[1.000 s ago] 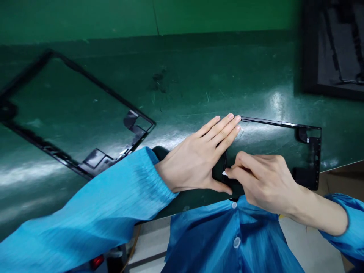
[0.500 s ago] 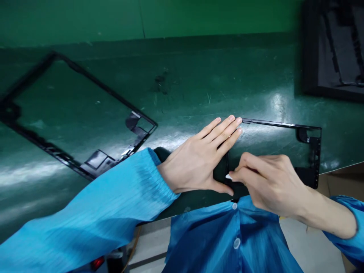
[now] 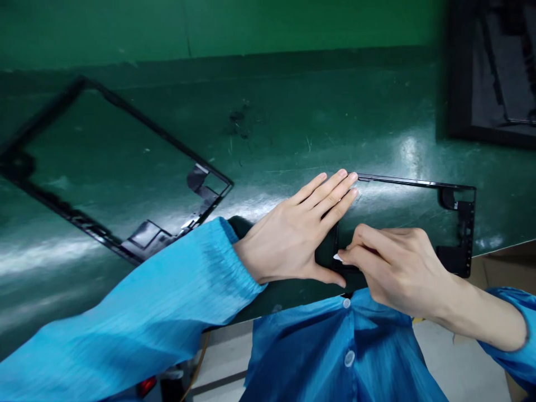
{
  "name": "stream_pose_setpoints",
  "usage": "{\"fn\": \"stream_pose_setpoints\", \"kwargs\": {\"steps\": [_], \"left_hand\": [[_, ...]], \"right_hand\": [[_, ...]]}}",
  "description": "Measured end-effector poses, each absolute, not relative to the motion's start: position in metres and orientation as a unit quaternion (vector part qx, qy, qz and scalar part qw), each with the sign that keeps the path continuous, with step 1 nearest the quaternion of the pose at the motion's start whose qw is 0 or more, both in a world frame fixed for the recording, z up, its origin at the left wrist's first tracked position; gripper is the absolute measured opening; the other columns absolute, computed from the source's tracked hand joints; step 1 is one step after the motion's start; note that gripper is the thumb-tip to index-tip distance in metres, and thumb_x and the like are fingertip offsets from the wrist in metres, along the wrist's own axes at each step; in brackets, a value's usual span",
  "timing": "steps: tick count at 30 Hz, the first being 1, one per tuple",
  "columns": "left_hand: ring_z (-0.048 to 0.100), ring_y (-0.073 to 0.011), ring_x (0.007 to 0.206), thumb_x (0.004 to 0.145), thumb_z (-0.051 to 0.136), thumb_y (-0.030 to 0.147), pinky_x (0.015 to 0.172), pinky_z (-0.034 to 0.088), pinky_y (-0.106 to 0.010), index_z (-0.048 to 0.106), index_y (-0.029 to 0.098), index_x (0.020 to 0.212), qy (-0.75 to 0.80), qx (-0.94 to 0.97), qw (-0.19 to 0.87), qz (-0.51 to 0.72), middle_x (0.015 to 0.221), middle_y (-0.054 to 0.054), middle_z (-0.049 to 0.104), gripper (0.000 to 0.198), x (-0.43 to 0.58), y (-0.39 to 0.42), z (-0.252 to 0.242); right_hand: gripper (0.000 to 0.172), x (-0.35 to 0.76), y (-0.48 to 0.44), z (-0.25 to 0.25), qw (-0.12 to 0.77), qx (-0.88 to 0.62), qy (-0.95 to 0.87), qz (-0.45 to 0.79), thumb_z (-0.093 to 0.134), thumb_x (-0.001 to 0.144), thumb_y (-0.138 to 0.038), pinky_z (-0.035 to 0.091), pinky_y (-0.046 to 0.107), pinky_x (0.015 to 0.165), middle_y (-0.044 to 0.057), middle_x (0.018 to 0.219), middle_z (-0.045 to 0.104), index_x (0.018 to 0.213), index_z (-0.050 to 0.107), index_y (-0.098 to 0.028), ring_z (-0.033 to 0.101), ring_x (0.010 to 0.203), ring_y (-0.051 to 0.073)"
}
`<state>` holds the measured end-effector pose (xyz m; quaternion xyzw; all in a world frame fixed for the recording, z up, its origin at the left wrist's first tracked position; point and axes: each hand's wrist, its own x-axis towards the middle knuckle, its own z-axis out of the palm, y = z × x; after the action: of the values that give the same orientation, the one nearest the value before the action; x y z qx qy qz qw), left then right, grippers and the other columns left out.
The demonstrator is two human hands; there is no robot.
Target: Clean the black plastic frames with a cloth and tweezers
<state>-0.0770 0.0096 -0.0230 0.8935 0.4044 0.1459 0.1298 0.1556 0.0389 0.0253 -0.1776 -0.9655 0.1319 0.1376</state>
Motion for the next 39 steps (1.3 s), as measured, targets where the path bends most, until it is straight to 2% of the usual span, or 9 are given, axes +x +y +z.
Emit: {"fn": "stream_pose_setpoints", "kwargs": {"steps": [9, 13, 16, 19, 26, 31, 34, 37, 39], "left_hand": [[0.016, -0.0408, 0.168, 0.085, 0.047, 0.096, 0.136, 0.018, -0.056, 0.021, 0.001, 0.168, 0.408, 0.892, 0.142, 0.135, 0.178, -0.028, 0.018, 0.129, -0.077, 0.010, -0.022], [0.017, -0.0417, 0.167, 0.088, 0.051, 0.092, 0.136, 0.018, -0.057, 0.021, 0.001, 0.168, 0.408, 0.889, 0.150, 0.141, 0.178, -0.028, 0.018, 0.124, -0.077, 0.009, -0.021], [0.018, -0.0425, 0.167, 0.088, 0.055, 0.090, 0.136, 0.018, -0.057, 0.021, -0.001, 0.167, 0.409, 0.889, 0.150, 0.139, 0.177, -0.028, 0.019, 0.125, -0.077, 0.008, -0.020], [0.022, -0.0432, 0.166, 0.085, 0.058, 0.090, 0.136, 0.020, -0.057, 0.021, -0.001, 0.167, 0.412, 0.888, 0.149, 0.139, 0.177, -0.029, 0.022, 0.129, -0.077, 0.007, -0.019], [0.028, -0.0402, 0.165, 0.083, 0.052, 0.095, 0.136, 0.023, -0.052, 0.028, -0.003, 0.165, 0.420, 0.889, 0.117, 0.141, 0.175, -0.027, 0.028, 0.130, -0.076, 0.004, -0.020], [0.033, -0.0406, 0.163, 0.082, 0.051, 0.096, 0.136, 0.025, -0.053, 0.030, -0.002, 0.165, 0.422, 0.889, 0.118, 0.135, 0.174, -0.025, 0.032, 0.130, -0.077, 0.004, -0.020], [0.033, -0.0419, 0.162, 0.082, 0.053, 0.096, 0.134, 0.028, -0.055, 0.031, -0.001, 0.165, 0.416, 0.892, 0.111, 0.135, 0.172, -0.027, 0.035, 0.130, -0.078, 0.002, -0.018], [0.042, -0.0405, 0.158, 0.084, 0.055, 0.093, 0.130, 0.037, -0.052, 0.042, 0.000, 0.160, 0.394, 0.898, 0.101, 0.168, 0.166, -0.026, 0.046, 0.120, -0.079, -0.003, -0.017], [0.054, -0.0358, 0.150, 0.094, 0.057, 0.082, 0.125, 0.045, -0.046, 0.053, 0.002, 0.153, 0.384, 0.900, 0.088, 0.186, 0.159, -0.021, 0.058, 0.099, -0.080, -0.007, -0.016]], "right_hand": [[0.031, 0.153, 0.037, 0.022, 0.135, -0.188, -0.961, 0.152, 0.044, 0.100, -0.004, 0.032, 0.028, 0.050, 0.001, 0.080, 0.062, 0.089, 0.071, -0.015, 0.050, 0.058, 0.011], [0.032, 0.159, 0.033, 0.028, 0.122, -0.173, -0.957, 0.198, 0.043, 0.102, -0.004, 0.036, 0.028, 0.051, 0.001, 0.081, 0.064, 0.092, 0.070, -0.016, 0.052, 0.058, 0.012], [0.023, 0.173, 0.035, 0.034, 0.174, -0.228, -0.927, 0.243, 0.054, 0.100, -0.001, 0.043, 0.026, 0.055, 0.002, 0.090, 0.068, 0.099, 0.070, -0.017, 0.060, 0.066, 0.010], [0.023, 0.189, 0.036, 0.036, 0.220, -0.295, -0.894, 0.256, 0.063, 0.096, 0.003, 0.049, 0.022, 0.059, 0.002, 0.093, 0.069, 0.104, 0.071, -0.017, 0.066, 0.074, 0.010], [0.026, 0.218, 0.015, 0.016, 0.273, -0.392, -0.855, 0.200, 0.068, 0.094, 0.004, 0.058, 0.026, 0.060, 0.004, 0.091, 0.071, 0.104, 0.074, -0.019, 0.070, 0.073, 0.014], [0.029, 0.226, 0.001, -0.001, 0.319, -0.425, -0.834, 0.149, 0.071, 0.091, 0.004, 0.061, 0.028, 0.059, 0.004, 0.089, 0.074, 0.104, 0.079, -0.021, 0.073, 0.070, 0.017], [0.028, 0.234, 0.004, -0.007, 0.309, -0.418, -0.846, 0.117, 0.073, 0.091, 0.000, 0.061, 0.029, 0.055, 0.004, 0.088, 0.076, 0.107, 0.080, -0.022, 0.075, 0.066, 0.017], [0.028, 0.248, 0.017, -0.009, 0.295, -0.399, -0.864, 0.084, 0.076, 0.090, -0.002, 0.064, 0.031, 0.060, 0.003, 0.092, 0.079, 0.108, 0.080, -0.023, 0.076, 0.067, 0.018], [0.030, 0.257, 0.027, -0.010, 0.304, -0.388, -0.867, 0.072, 0.078, 0.087, 0.001, 0.066, 0.031, 0.067, 0.002, 0.094, 0.080, 0.107, 0.080, -0.022, 0.077, 0.071, 0.017]]}}
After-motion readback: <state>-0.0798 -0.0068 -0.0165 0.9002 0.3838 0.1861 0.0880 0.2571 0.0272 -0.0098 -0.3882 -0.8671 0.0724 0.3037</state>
